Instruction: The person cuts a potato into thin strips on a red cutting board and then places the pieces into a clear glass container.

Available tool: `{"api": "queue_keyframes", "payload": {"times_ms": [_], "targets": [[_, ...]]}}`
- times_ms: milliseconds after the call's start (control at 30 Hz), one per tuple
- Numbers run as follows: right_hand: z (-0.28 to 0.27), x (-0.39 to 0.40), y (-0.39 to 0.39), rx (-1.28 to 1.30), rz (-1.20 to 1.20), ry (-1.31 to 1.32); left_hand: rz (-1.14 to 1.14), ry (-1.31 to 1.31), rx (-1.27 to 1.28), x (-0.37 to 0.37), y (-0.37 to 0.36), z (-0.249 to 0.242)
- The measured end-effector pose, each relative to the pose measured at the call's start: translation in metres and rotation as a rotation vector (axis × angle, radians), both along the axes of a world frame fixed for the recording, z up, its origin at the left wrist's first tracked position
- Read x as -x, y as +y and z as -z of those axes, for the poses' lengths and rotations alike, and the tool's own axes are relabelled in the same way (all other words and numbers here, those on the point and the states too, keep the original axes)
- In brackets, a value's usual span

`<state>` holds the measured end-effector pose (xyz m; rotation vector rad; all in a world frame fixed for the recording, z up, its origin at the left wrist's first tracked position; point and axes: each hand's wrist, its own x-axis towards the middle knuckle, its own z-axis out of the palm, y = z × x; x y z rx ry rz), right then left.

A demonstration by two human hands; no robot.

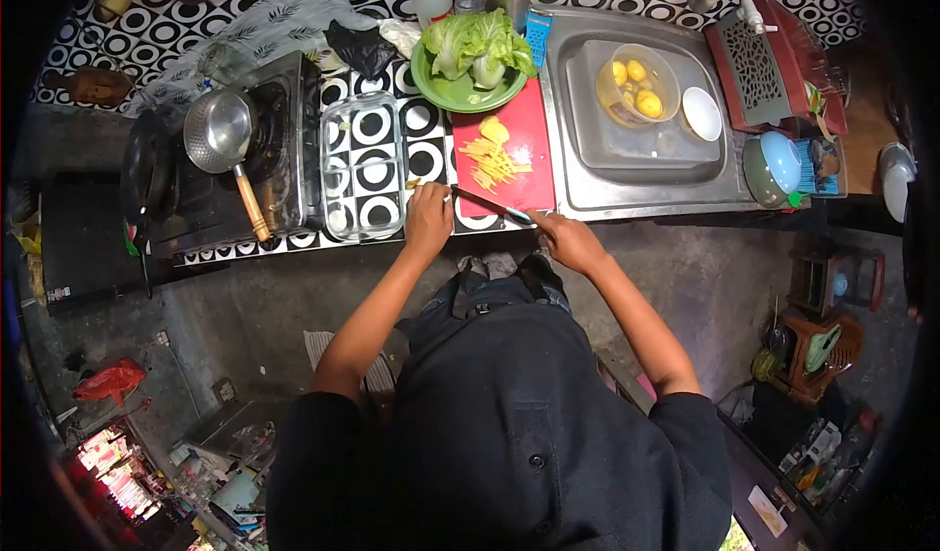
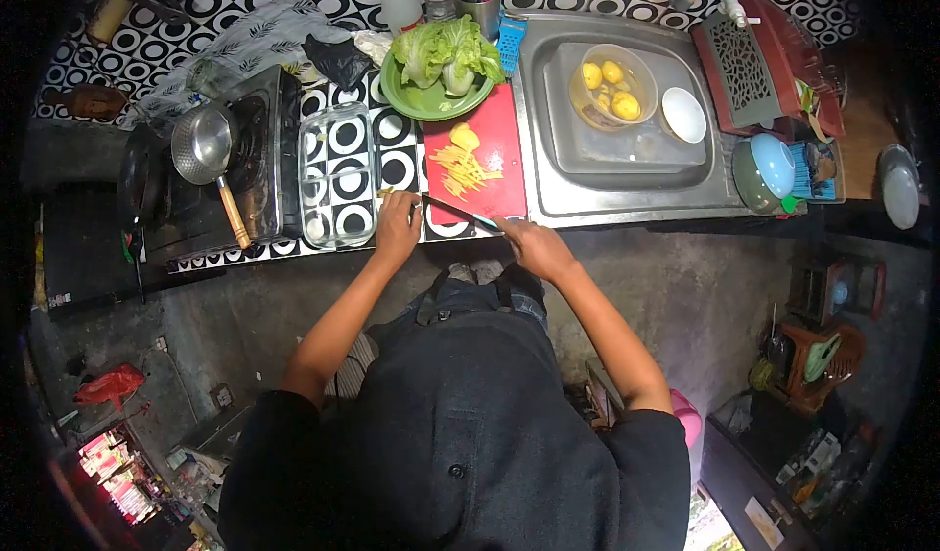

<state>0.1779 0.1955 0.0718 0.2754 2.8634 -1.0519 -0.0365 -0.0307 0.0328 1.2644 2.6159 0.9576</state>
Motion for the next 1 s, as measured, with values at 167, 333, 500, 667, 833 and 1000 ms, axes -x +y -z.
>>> {"api": "queue_keyframes", "payload": {"times_ms": [167, 333, 500, 667, 833, 1000], "targets": [[0.000, 0.011, -0.011, 0.035, 0.018, -0.042, -0.032, -0.026, 0.088, -0.016, 0.003, 0.011], [0.002, 0.011, -0.019, -0.034, 0.030, -0.038, -0.094, -0.009, 0.106, -0.024, 0.009, 0.014], [0.004, -0.005, -0.025, -0.028, 0.078, 0.004, -0.036, 0.007, 0.134, -0.029, 0.012, 0.017], [-0.003, -0.014, -0.038, -0.041, 0.162, -0.047, 0.013, 0.074, 0.080, -0.029, 0.011, 0.021], [0.001, -0.012, -0.048, -0.038, 0.212, 0.000, 0.051, 0.100, 0.070, -0.027, 0.011, 0.017], [-0.002, -0.002, -0.055, 0.000, 0.261, -0.011, 0.066, 0.097, 0.044, -0.027, 0.010, 0.018]]}}
